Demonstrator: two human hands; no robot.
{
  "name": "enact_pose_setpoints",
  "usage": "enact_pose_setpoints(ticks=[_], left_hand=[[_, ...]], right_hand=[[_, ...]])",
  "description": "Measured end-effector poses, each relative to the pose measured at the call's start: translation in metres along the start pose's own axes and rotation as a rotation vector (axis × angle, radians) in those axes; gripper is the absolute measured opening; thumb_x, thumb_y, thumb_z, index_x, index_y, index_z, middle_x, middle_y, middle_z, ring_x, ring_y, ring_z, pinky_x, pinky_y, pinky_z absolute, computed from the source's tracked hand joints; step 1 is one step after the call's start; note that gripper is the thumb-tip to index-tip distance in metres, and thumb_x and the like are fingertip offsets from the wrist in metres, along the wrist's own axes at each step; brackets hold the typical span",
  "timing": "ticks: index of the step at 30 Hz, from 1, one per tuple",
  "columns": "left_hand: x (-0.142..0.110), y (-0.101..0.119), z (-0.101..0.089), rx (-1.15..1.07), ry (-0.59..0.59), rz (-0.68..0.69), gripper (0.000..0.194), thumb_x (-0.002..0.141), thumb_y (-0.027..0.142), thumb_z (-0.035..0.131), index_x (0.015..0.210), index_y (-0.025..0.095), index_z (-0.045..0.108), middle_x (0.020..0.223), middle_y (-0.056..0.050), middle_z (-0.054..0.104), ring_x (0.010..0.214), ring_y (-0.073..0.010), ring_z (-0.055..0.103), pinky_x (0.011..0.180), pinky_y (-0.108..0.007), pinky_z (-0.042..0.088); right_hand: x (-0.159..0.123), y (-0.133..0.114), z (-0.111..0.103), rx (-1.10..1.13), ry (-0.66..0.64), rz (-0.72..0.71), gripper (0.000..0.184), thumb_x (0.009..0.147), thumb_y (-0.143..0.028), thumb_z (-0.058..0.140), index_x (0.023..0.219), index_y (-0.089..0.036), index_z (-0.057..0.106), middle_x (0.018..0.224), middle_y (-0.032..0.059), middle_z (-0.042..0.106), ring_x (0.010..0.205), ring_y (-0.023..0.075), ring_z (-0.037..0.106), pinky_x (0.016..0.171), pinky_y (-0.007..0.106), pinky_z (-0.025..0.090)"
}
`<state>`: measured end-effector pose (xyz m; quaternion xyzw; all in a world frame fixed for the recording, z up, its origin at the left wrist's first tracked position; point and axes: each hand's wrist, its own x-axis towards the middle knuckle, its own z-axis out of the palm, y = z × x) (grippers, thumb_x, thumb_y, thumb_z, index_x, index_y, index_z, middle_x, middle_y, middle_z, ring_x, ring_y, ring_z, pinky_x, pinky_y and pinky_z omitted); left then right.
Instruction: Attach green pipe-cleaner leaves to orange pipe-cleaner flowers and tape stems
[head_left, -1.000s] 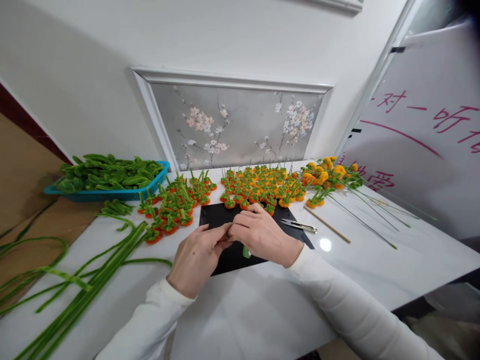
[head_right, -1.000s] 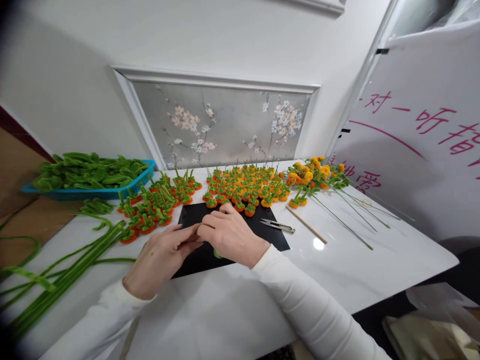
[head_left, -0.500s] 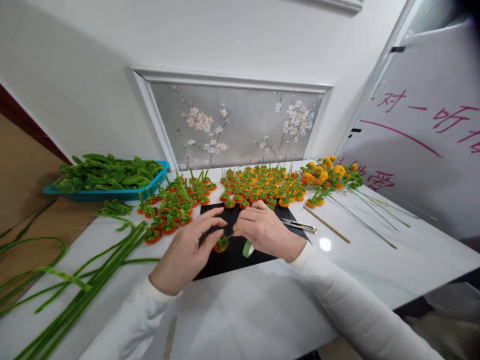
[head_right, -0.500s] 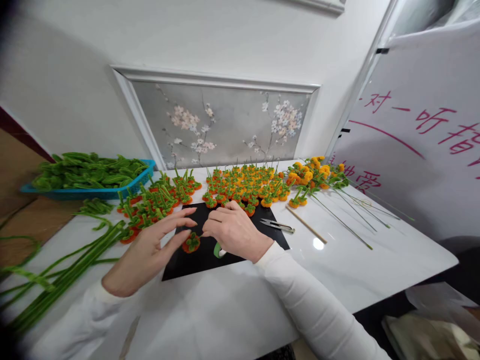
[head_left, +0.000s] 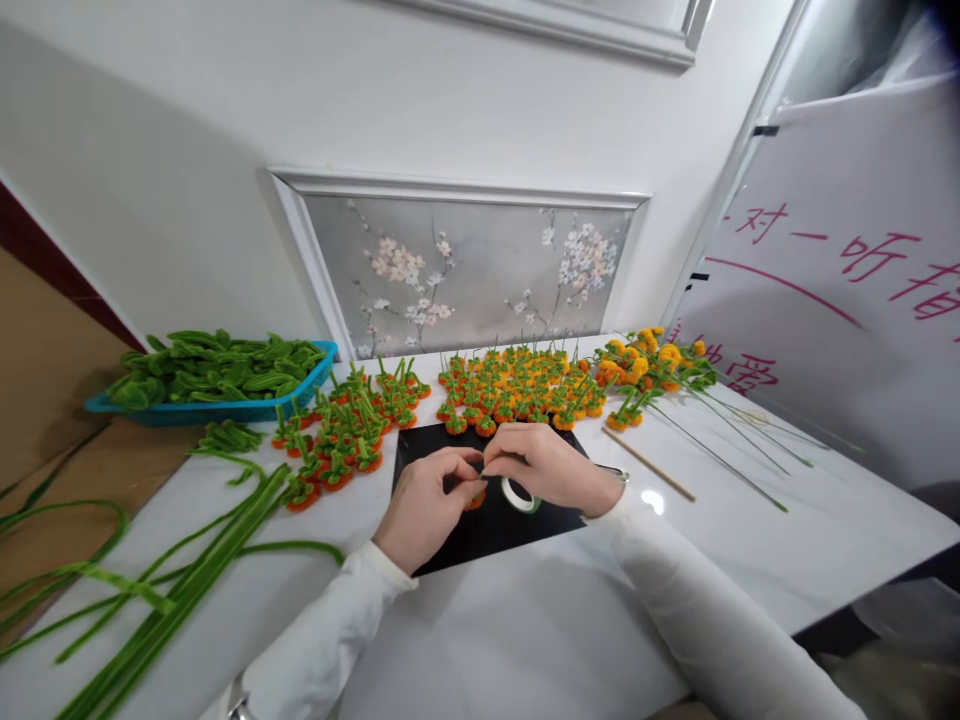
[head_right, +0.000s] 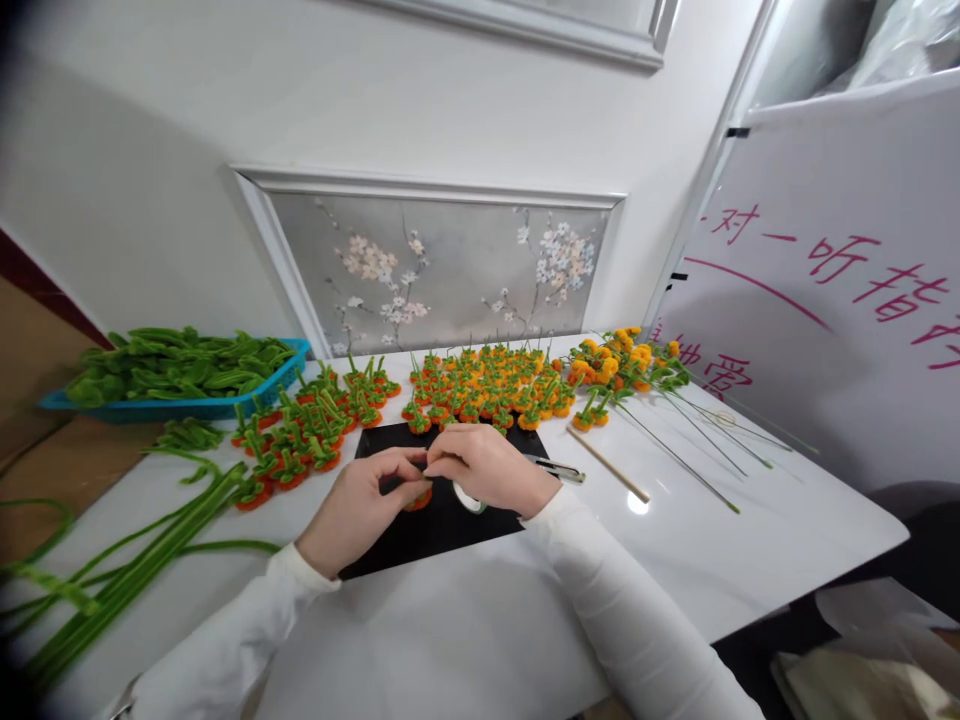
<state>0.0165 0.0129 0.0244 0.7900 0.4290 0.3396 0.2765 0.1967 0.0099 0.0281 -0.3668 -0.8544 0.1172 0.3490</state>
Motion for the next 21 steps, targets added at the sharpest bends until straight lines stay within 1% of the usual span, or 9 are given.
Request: enact_pose_setpoints(ticks=[3, 5, 7, 9, 13, 15, 18, 20, 21], left_hand=[[0.005, -0.001, 0.003, -0.159, -0.097, -0.064, 0.013, 0.068, 0.019, 0.062, 0.055, 0.016, 0.061, 0.097, -0.008, 0.069, 0.089, -0.0221, 0.063, 0.08, -0.031, 0.047], [0.006, -0.002, 0.004, -0.227, -0.14, -0.099, 0.014, 0.067, 0.018, 0.063, 0.053, 0.015, 0.059, 0.089, -0.008, 0.069, 0.088, -0.0221, 0.063, 0.076, -0.029, 0.047], [0.006, -0.002, 0.003, -0.279, -0.169, -0.137, 0.017, 0.067, 0.018, 0.063, 0.052, 0.015, 0.057, 0.078, -0.006, 0.069, 0.087, -0.022, 0.062, 0.073, -0.028, 0.046], [0.005, -0.003, 0.003, -0.324, -0.173, -0.18, 0.017, 0.067, 0.019, 0.064, 0.052, 0.015, 0.056, 0.07, -0.005, 0.067, 0.086, -0.0214, 0.062, 0.071, -0.027, 0.046], [0.002, -0.006, 0.001, -0.4, -0.152, -0.244, 0.017, 0.067, 0.025, 0.067, 0.057, 0.015, 0.058, 0.069, -0.004, 0.067, 0.077, -0.0184, 0.061, 0.066, -0.025, 0.044], [0.0, -0.005, -0.002, -0.456, -0.196, -0.288, 0.018, 0.068, 0.029, 0.067, 0.062, 0.014, 0.06, 0.07, -0.005, 0.067, 0.071, -0.0167, 0.06, 0.061, -0.024, 0.043], [-0.002, -0.002, -0.007, -0.529, -0.307, -0.371, 0.022, 0.072, 0.034, 0.064, 0.072, 0.012, 0.063, 0.077, -0.007, 0.068, 0.065, -0.0135, 0.058, 0.056, -0.023, 0.042], [-0.002, -0.001, -0.009, -0.504, -0.33, -0.353, 0.023, 0.074, 0.034, 0.062, 0.075, 0.012, 0.063, 0.076, -0.007, 0.066, 0.062, -0.0118, 0.056, 0.056, -0.023, 0.042], [-0.002, 0.0, -0.01, -0.473, -0.309, -0.32, 0.021, 0.074, 0.034, 0.062, 0.076, 0.012, 0.063, 0.073, -0.005, 0.065, 0.06, -0.0112, 0.054, 0.056, -0.023, 0.042]], right_hand=[[-0.001, 0.003, -0.005, 0.086, -0.032, 0.051, 0.008, 0.083, -0.018, 0.056, 0.078, -0.016, 0.061, 0.075, -0.0004, 0.059, 0.068, 0.0085, 0.053, 0.064, 0.018, 0.039], [-0.002, 0.004, -0.007, 0.094, -0.058, 0.056, 0.008, 0.083, -0.017, 0.055, 0.079, -0.016, 0.062, 0.075, -0.0001, 0.059, 0.068, 0.0086, 0.053, 0.064, 0.019, 0.039], [-0.002, 0.005, -0.008, 0.094, -0.081, 0.045, 0.011, 0.085, -0.016, 0.053, 0.081, -0.016, 0.063, 0.076, 0.0005, 0.06, 0.07, 0.0091, 0.054, 0.065, 0.019, 0.04], [-0.002, 0.006, -0.008, 0.1, -0.102, 0.044, 0.015, 0.086, -0.015, 0.05, 0.086, -0.016, 0.064, 0.078, 0.0012, 0.06, 0.072, 0.0094, 0.054, 0.066, 0.019, 0.04], [-0.001, 0.007, -0.006, 0.088, -0.117, 0.045, 0.013, 0.086, -0.015, 0.051, 0.086, -0.016, 0.064, 0.078, 0.0011, 0.06, 0.071, 0.0095, 0.054, 0.066, 0.02, 0.04], [-0.002, 0.006, -0.005, 0.057, -0.098, 0.014, 0.014, 0.086, -0.016, 0.05, 0.084, -0.016, 0.063, 0.079, 0.0011, 0.059, 0.072, 0.0094, 0.054, 0.067, 0.02, 0.039], [-0.003, 0.004, -0.004, -0.046, -0.061, -0.051, 0.015, 0.088, -0.015, 0.047, 0.084, -0.017, 0.062, 0.08, 0.0008, 0.059, 0.073, 0.0094, 0.053, 0.07, 0.022, 0.036], [-0.004, 0.001, -0.004, -0.128, -0.053, -0.078, 0.016, 0.089, -0.015, 0.046, 0.085, -0.018, 0.062, 0.081, 0.0007, 0.059, 0.075, 0.01, 0.053, 0.072, 0.024, 0.033], [-0.004, 0.0, -0.003, -0.161, -0.057, -0.086, 0.017, 0.089, -0.015, 0.046, 0.085, -0.018, 0.061, 0.081, 0.0008, 0.059, 0.075, 0.0103, 0.053, 0.073, 0.025, 0.032]])
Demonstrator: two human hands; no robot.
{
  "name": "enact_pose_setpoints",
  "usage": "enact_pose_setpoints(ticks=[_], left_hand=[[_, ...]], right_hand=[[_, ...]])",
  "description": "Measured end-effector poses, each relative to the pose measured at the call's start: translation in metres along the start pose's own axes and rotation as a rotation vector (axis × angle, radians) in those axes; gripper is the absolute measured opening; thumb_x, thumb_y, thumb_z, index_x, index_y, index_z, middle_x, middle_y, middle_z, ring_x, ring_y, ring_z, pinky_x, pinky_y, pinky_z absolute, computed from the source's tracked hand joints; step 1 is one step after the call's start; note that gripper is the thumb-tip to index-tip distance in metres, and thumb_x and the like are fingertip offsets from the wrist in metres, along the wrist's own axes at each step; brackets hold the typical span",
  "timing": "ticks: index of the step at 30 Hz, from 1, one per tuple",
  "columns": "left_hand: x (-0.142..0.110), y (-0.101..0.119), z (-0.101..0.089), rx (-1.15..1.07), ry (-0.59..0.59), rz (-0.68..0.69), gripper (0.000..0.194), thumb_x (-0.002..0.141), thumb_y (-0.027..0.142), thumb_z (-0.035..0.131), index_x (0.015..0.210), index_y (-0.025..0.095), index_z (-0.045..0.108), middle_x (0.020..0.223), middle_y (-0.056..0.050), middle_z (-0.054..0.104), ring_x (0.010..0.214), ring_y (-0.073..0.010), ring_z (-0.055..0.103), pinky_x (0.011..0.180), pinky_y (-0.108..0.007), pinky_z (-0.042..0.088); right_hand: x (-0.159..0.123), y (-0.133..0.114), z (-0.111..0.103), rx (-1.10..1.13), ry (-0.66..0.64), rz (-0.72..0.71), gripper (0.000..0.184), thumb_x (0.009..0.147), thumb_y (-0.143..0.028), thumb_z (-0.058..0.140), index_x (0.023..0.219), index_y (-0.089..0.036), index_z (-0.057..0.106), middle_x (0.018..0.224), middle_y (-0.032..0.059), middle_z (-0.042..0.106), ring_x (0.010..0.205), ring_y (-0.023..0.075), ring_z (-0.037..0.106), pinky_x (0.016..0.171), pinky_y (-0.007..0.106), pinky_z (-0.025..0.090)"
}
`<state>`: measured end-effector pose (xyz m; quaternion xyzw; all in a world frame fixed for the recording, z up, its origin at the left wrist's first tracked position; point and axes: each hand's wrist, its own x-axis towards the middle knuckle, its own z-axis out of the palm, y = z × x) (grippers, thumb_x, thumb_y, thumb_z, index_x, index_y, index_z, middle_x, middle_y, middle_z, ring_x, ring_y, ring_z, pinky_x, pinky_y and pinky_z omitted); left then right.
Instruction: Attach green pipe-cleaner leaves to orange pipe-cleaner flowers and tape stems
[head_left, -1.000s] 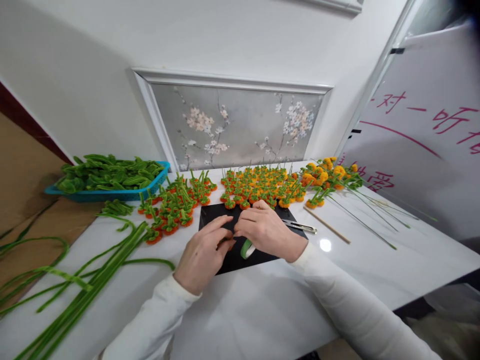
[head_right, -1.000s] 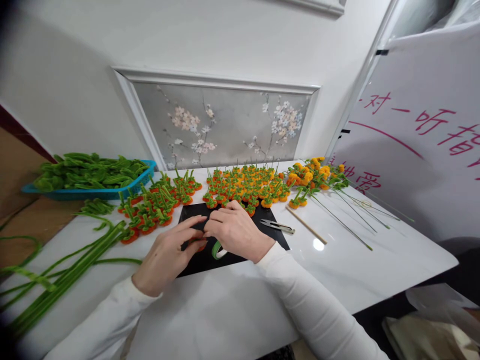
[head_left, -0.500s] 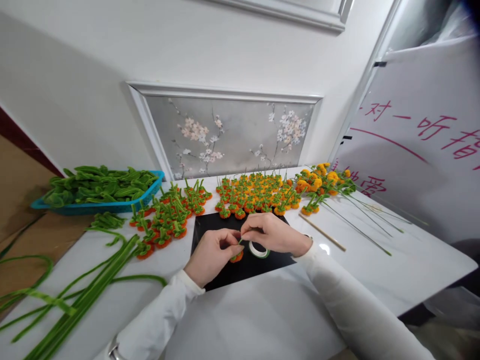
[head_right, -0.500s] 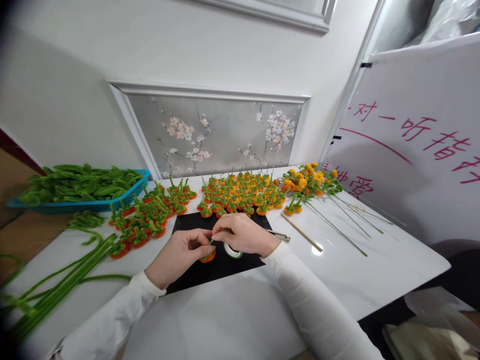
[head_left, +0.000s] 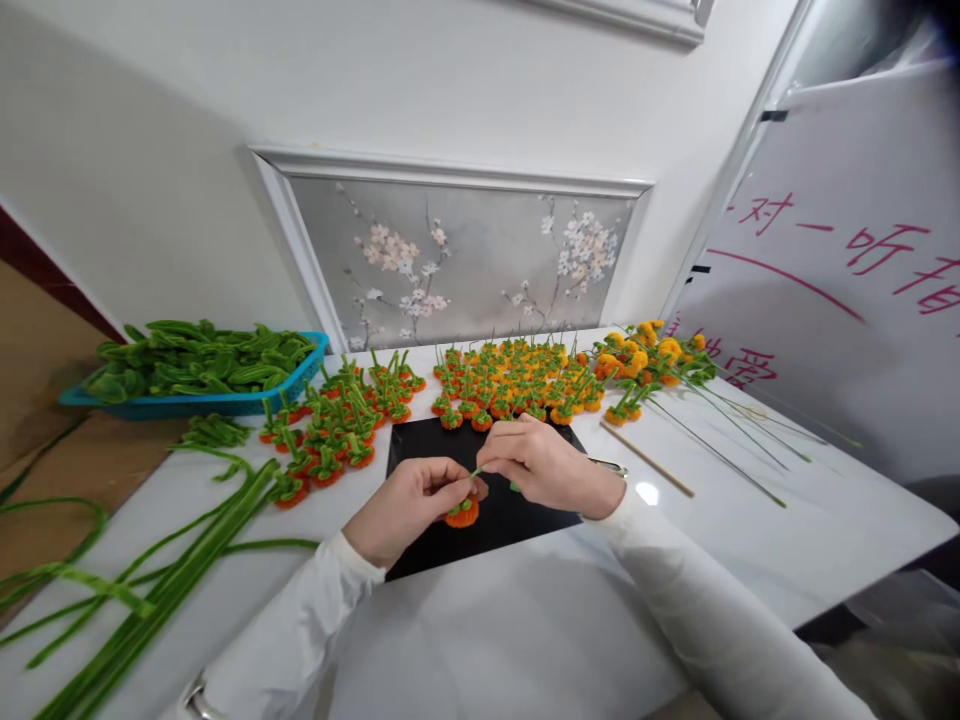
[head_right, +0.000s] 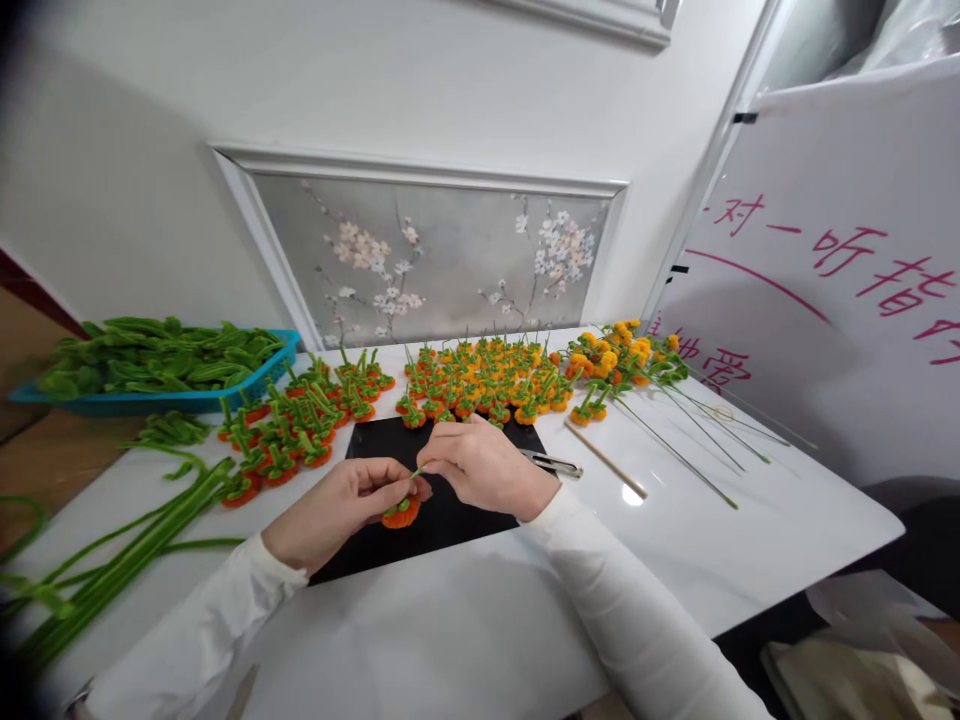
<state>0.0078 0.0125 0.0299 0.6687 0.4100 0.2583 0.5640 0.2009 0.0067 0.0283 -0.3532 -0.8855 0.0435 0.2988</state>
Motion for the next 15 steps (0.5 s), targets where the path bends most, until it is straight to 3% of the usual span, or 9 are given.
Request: enact_pose_setpoints(ticks=[3, 7, 11, 15], left_hand=[[0.0, 0.0, 0.001, 0.133, 0.118, 0.114, 0.016, 0.071, 0.029, 0.064, 0.072, 0.015, 0.058, 0.061, 0.002, 0.058, 0.056, -0.0107, 0.052, 0.054, -0.022, 0.042], [0.0, -0.003, 0.004, 0.348, 0.22, 0.183, 0.018, 0.073, 0.029, 0.059, 0.061, 0.015, 0.057, 0.055, 0.002, 0.057, 0.053, -0.0109, 0.049, 0.051, -0.023, 0.039], [-0.001, -0.002, 0.002, 0.268, 0.146, 0.089, 0.02, 0.073, 0.031, 0.058, 0.063, 0.014, 0.06, 0.054, 0.0, 0.059, 0.049, -0.011, 0.05, 0.048, -0.023, 0.038], [-0.002, 0.0, -0.006, 0.12, -0.01, 0.017, 0.022, 0.072, 0.035, 0.062, 0.069, 0.013, 0.064, 0.069, -0.006, 0.07, 0.057, -0.0133, 0.058, 0.054, -0.024, 0.043]], right_hand=[[0.0, -0.004, 0.002, -0.065, -0.021, -0.015, 0.017, 0.089, -0.014, 0.044, 0.086, -0.018, 0.06, 0.083, 0.0012, 0.059, 0.076, 0.0109, 0.053, 0.073, 0.026, 0.03], [0.002, -0.007, 0.006, -0.148, -0.051, -0.039, 0.017, 0.088, -0.013, 0.044, 0.084, -0.017, 0.06, 0.081, 0.0016, 0.058, 0.073, 0.0114, 0.05, 0.07, 0.026, 0.028], [0.002, -0.008, 0.006, -0.174, -0.061, -0.076, 0.016, 0.088, -0.013, 0.044, 0.085, -0.017, 0.059, 0.082, 0.002, 0.057, 0.072, 0.0113, 0.05, 0.07, 0.027, 0.027], [0.001, -0.006, 0.005, -0.14, -0.033, -0.116, 0.016, 0.088, -0.013, 0.043, 0.088, -0.018, 0.059, 0.085, 0.0015, 0.058, 0.073, 0.0107, 0.051, 0.072, 0.027, 0.027]])
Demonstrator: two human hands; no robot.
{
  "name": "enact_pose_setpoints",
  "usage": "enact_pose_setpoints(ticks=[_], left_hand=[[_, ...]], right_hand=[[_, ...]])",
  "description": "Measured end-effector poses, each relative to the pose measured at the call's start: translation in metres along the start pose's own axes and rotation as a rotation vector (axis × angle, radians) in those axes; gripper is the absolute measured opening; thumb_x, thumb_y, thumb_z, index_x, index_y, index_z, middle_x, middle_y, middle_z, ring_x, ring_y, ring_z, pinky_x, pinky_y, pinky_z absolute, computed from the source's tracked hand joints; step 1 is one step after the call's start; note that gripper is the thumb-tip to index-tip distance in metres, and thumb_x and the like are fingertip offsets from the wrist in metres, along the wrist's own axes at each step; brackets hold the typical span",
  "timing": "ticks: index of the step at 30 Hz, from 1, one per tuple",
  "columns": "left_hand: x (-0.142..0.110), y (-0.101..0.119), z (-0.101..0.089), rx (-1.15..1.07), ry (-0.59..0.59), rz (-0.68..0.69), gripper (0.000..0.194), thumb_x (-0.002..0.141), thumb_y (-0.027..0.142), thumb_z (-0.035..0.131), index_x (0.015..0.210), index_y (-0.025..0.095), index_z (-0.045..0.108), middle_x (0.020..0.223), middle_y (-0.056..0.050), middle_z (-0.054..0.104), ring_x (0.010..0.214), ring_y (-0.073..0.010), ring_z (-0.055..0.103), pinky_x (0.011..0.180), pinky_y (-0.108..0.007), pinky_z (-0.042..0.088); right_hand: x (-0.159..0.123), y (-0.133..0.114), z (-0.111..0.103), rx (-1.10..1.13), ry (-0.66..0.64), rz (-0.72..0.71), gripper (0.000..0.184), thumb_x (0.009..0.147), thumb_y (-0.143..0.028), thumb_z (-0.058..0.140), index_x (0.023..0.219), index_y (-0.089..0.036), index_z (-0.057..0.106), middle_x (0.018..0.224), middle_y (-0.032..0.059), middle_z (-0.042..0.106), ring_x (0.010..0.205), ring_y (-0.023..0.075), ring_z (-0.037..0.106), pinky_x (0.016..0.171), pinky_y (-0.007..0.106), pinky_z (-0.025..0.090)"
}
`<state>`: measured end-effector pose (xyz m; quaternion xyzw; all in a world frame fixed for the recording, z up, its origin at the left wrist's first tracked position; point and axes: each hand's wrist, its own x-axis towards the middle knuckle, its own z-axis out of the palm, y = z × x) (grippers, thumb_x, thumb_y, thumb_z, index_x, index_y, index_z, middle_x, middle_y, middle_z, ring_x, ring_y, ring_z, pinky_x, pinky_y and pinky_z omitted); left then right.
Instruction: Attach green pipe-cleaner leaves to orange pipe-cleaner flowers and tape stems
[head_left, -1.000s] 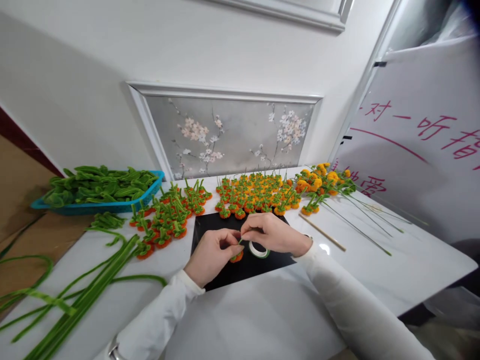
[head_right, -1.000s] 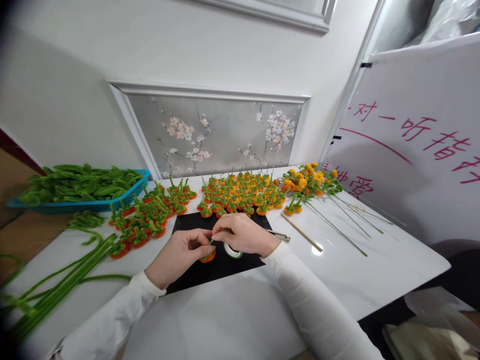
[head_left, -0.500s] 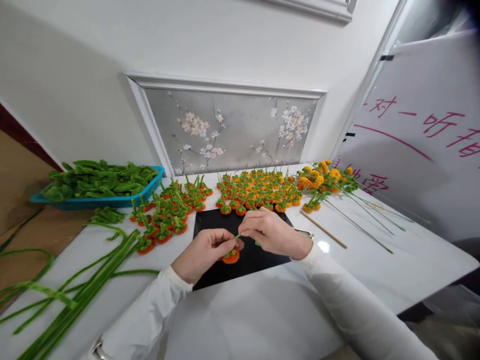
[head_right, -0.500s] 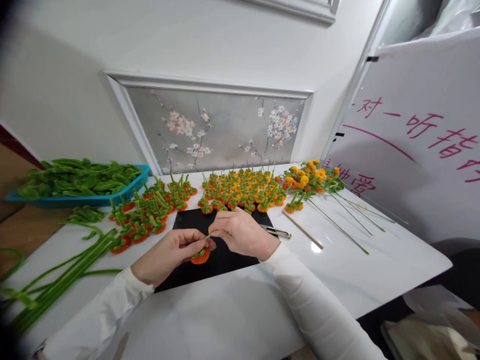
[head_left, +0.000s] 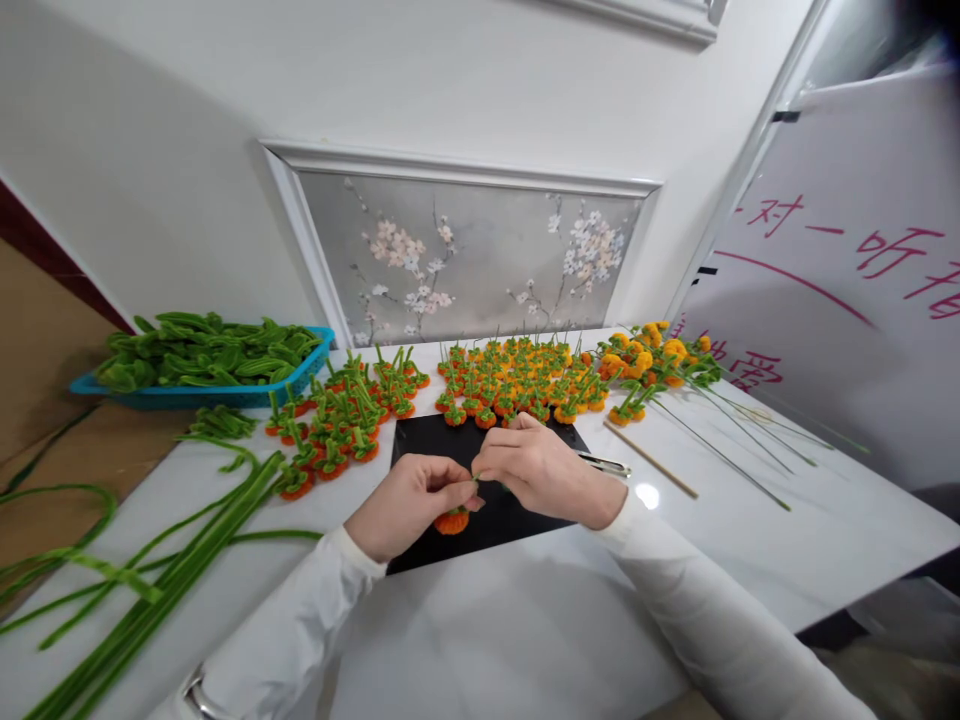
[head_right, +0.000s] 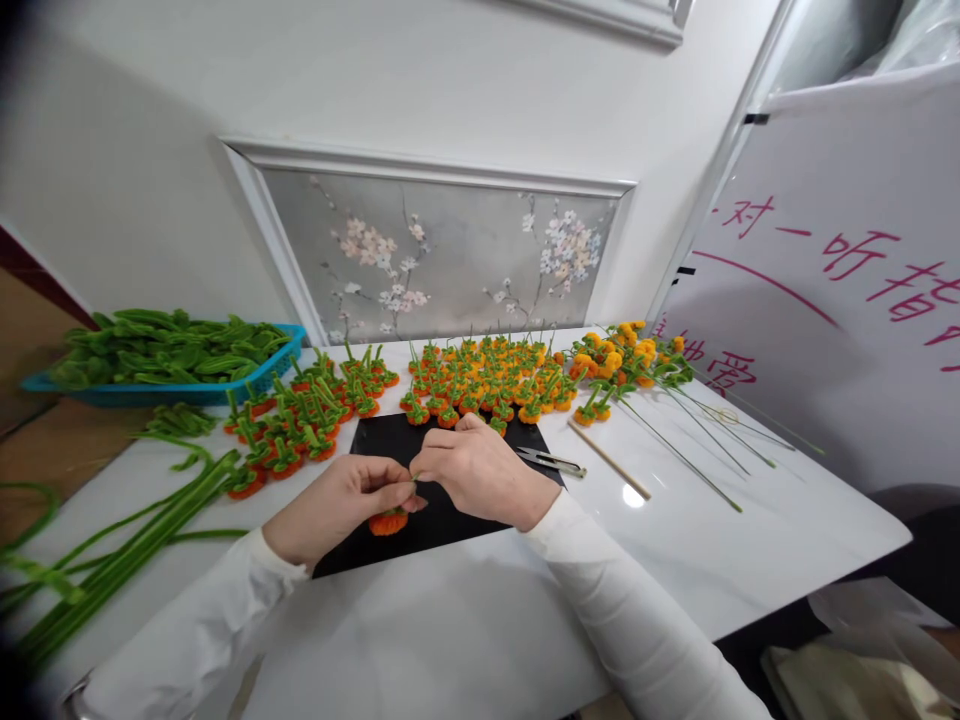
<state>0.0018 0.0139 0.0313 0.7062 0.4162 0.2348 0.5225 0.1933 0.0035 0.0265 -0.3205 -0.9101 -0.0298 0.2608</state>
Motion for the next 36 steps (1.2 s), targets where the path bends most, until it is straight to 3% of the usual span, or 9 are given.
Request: enact_pose_setpoints(ticks=[6, 8, 11, 13, 18, 28, 36], left_hand=[[-0.003, 0.003, -0.006, -0.017, -0.181, 0.015, 0.027, 0.078, 0.038, 0.056, 0.07, 0.014, 0.065, 0.075, -0.007, 0.07, 0.063, -0.0139, 0.06, 0.058, -0.023, 0.045], [-0.004, 0.004, -0.006, 0.084, -0.14, 0.076, 0.025, 0.08, 0.035, 0.053, 0.072, 0.015, 0.065, 0.071, -0.004, 0.066, 0.062, -0.013, 0.057, 0.056, -0.022, 0.044], [-0.005, 0.008, -0.006, 0.206, 0.052, 0.158, 0.01, 0.076, 0.025, 0.058, 0.072, 0.016, 0.062, 0.068, 0.0, 0.061, 0.063, -0.0121, 0.055, 0.057, -0.021, 0.043], [-0.005, 0.009, -0.007, 0.2, 0.101, 0.175, 0.007, 0.073, 0.023, 0.06, 0.072, 0.017, 0.059, 0.069, 0.0, 0.06, 0.065, -0.0127, 0.055, 0.058, -0.022, 0.043], [-0.005, 0.01, -0.004, 0.053, 0.003, 0.139, 0.013, 0.07, 0.023, 0.063, 0.076, 0.018, 0.053, 0.069, 0.002, 0.059, 0.065, -0.0125, 0.057, 0.059, -0.023, 0.045], [-0.004, 0.01, -0.003, -0.035, -0.005, 0.097, 0.025, 0.067, 0.02, 0.066, 0.081, 0.018, 0.046, 0.061, 0.002, 0.064, 0.055, -0.0111, 0.057, 0.053, -0.022, 0.042], [-0.006, 0.012, -0.007, -0.085, -0.118, 0.038, 0.019, 0.074, 0.028, 0.061, 0.083, 0.019, 0.046, 0.064, 0.0, 0.067, 0.059, -0.0122, 0.06, 0.057, -0.024, 0.044]], right_hand=[[-0.002, 0.001, 0.001, 0.061, 0.03, -0.03, 0.018, 0.088, -0.012, 0.042, 0.087, -0.019, 0.059, 0.084, 0.0011, 0.06, 0.073, 0.0102, 0.052, 0.074, 0.028, 0.027], [-0.002, 0.0, 0.001, 0.07, 0.019, -0.029, 0.018, 0.087, -0.012, 0.043, 0.083, -0.019, 0.06, 0.082, 0.0009, 0.06, 0.071, 0.0103, 0.051, 0.074, 0.028, 0.027], [-0.003, -0.002, 0.002, 0.052, 0.018, -0.024, 0.017, 0.084, -0.012, 0.044, 0.079, -0.018, 0.059, 0.079, 0.0, 0.06, 0.066, 0.0101, 0.048, 0.074, 0.029, 0.026], [-0.003, -0.003, 0.002, 0.035, 0.025, -0.017, 0.016, 0.083, -0.012, 0.044, 0.079, -0.019, 0.059, 0.079, -0.0006, 0.06, 0.064, 0.01, 0.047, 0.074, 0.029, 0.026], [-0.002, -0.005, 0.003, 0.0, 0.008, -0.003, 0.017, 0.084, -0.015, 0.044, 0.075, -0.018, 0.058, 0.072, -0.0003, 0.056, 0.062, 0.0103, 0.044, 0.073, 0.028, 0.026], [-0.001, -0.003, -0.001, 0.172, -0.031, 0.038, 0.017, 0.09, -0.017, 0.044, 0.083, -0.019, 0.059, 0.085, -0.0009, 0.059, 0.074, 0.009, 0.052, 0.074, 0.026, 0.028], [-0.001, -0.004, -0.003, 0.167, -0.018, 0.014, 0.019, 0.089, -0.015, 0.041, 0.078, -0.018, 0.057, 0.081, 0.0001, 0.058, 0.071, 0.0098, 0.05, 0.074, 0.026, 0.028]])
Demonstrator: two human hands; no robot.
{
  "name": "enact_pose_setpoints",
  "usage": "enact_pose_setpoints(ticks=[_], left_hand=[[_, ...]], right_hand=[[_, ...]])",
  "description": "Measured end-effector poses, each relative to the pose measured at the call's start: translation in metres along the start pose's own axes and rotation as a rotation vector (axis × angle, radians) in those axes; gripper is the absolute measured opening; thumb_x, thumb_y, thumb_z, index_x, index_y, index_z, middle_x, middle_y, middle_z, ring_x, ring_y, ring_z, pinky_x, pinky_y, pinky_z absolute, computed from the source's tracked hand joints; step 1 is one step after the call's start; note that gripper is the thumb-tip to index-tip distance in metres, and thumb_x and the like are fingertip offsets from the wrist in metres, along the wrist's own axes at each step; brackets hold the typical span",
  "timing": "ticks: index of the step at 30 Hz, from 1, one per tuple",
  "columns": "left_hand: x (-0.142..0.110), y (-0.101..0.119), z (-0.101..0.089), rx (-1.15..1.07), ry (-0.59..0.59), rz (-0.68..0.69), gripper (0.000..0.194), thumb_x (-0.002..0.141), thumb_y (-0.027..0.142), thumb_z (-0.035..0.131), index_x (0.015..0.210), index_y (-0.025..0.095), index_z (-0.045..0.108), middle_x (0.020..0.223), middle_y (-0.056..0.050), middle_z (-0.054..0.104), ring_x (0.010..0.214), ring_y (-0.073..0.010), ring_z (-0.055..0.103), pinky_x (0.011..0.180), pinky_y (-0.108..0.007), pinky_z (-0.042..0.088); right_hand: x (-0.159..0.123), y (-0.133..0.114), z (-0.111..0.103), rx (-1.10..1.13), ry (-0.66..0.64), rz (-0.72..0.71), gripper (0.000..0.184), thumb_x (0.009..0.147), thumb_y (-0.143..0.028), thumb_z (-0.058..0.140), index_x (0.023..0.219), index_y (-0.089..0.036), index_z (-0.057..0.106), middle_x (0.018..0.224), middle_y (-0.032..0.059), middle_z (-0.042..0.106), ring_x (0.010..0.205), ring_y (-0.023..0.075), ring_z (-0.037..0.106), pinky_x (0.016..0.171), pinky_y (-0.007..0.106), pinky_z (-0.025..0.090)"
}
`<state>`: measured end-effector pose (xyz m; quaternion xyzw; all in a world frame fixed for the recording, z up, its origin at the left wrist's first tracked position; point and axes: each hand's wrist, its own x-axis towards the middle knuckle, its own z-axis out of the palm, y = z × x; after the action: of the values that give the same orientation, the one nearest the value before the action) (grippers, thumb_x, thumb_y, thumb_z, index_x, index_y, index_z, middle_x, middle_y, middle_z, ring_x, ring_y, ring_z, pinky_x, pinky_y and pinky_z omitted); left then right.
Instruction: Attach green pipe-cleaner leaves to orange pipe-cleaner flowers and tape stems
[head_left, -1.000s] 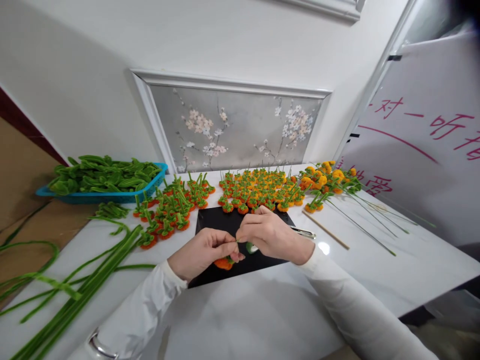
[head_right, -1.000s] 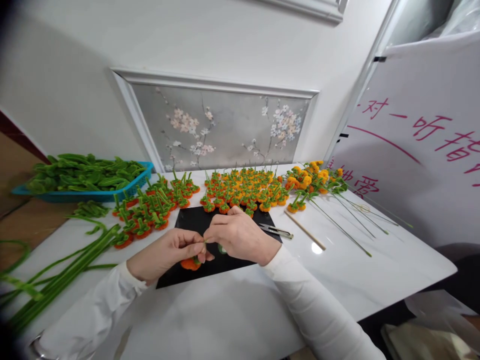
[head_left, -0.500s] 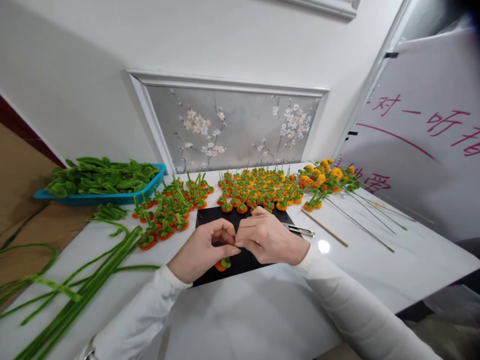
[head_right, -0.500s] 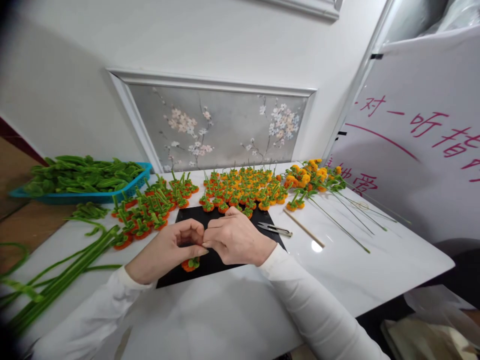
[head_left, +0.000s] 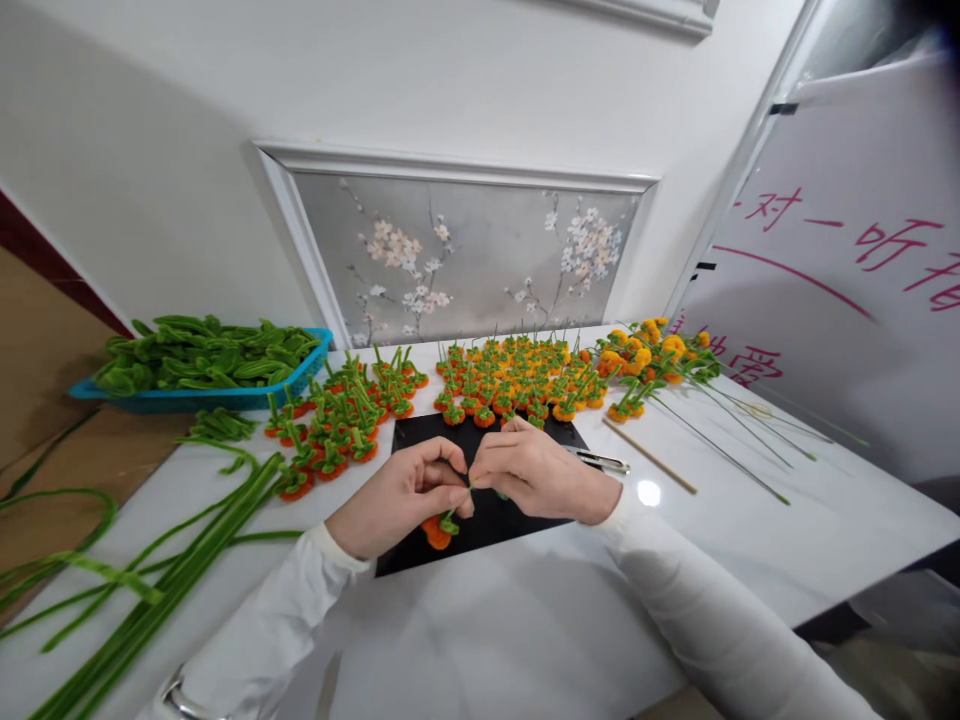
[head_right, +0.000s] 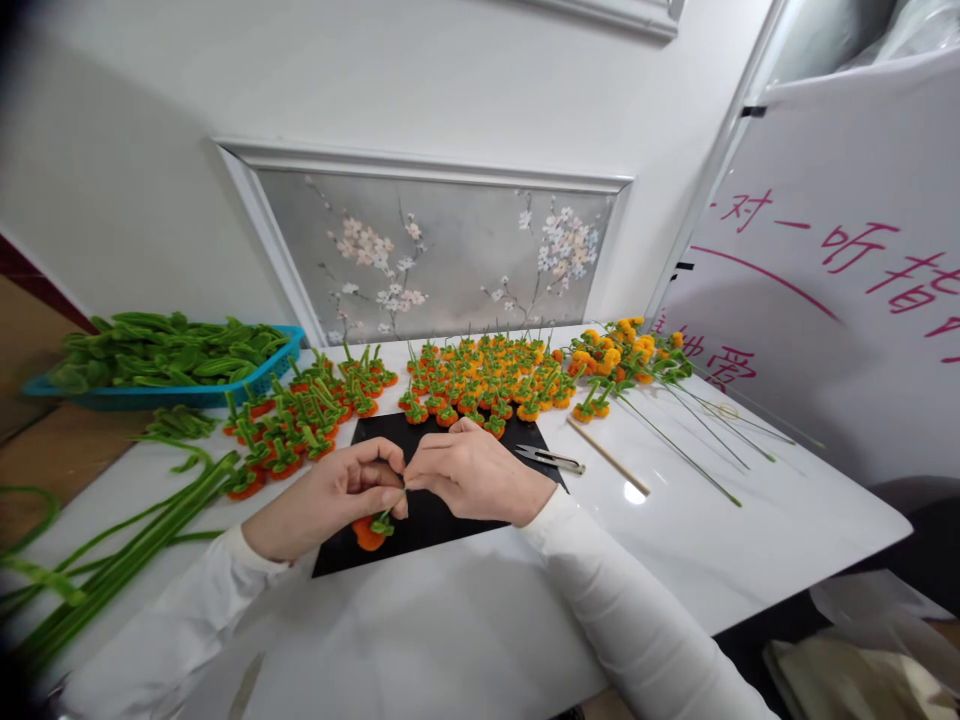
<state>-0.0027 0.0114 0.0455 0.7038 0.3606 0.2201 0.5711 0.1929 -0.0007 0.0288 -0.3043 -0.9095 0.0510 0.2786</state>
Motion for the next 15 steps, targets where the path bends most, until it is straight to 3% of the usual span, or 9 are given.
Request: enact_pose_setpoints(ticks=[3, 6, 10, 15], left_hand=[[0.0004, -0.0002, 0.0005, 0.03, -0.005, 0.019, 0.017, 0.075, 0.027, 0.059, 0.085, 0.019, 0.048, 0.069, 0.0, 0.067, 0.064, -0.0128, 0.06, 0.061, -0.025, 0.046], [0.0024, -0.0025, 0.0008, 0.066, 0.029, 0.034, 0.02, 0.068, 0.023, 0.066, 0.081, 0.018, 0.051, 0.074, 0.0, 0.065, 0.069, -0.0139, 0.061, 0.066, -0.026, 0.047], [0.0044, -0.0063, 0.0008, 0.043, 0.028, -0.007, 0.024, 0.065, 0.021, 0.068, 0.082, 0.018, 0.05, 0.063, 0.003, 0.062, 0.058, -0.0118, 0.057, 0.058, -0.025, 0.045], [0.0041, -0.0075, 0.0006, 0.036, 0.053, 0.022, 0.029, 0.065, 0.02, 0.069, 0.087, 0.017, 0.051, 0.064, 0.005, 0.059, 0.058, -0.0094, 0.054, 0.059, -0.022, 0.044]], right_hand=[[-0.0003, -0.0001, 0.002, -0.023, 0.001, -0.021, 0.018, 0.087, -0.014, 0.043, 0.074, -0.018, 0.055, 0.077, -0.0002, 0.057, 0.069, 0.0099, 0.049, 0.074, 0.027, 0.028], [0.0003, 0.0001, 0.0059, -0.062, -0.009, -0.044, 0.019, 0.085, -0.012, 0.042, 0.072, -0.018, 0.055, 0.074, -0.0006, 0.056, 0.068, 0.0101, 0.048, 0.075, 0.027, 0.027], [0.0019, 0.0003, 0.0098, -0.094, -0.018, -0.085, 0.02, 0.087, -0.014, 0.043, 0.074, -0.019, 0.058, 0.077, -0.0004, 0.057, 0.073, 0.0103, 0.049, 0.074, 0.027, 0.027], [0.0018, 0.0049, 0.0073, 0.089, 0.022, 0.023, 0.015, 0.089, -0.02, 0.048, 0.079, -0.018, 0.06, 0.081, -0.0002, 0.059, 0.073, 0.0093, 0.052, 0.075, 0.024, 0.032]])
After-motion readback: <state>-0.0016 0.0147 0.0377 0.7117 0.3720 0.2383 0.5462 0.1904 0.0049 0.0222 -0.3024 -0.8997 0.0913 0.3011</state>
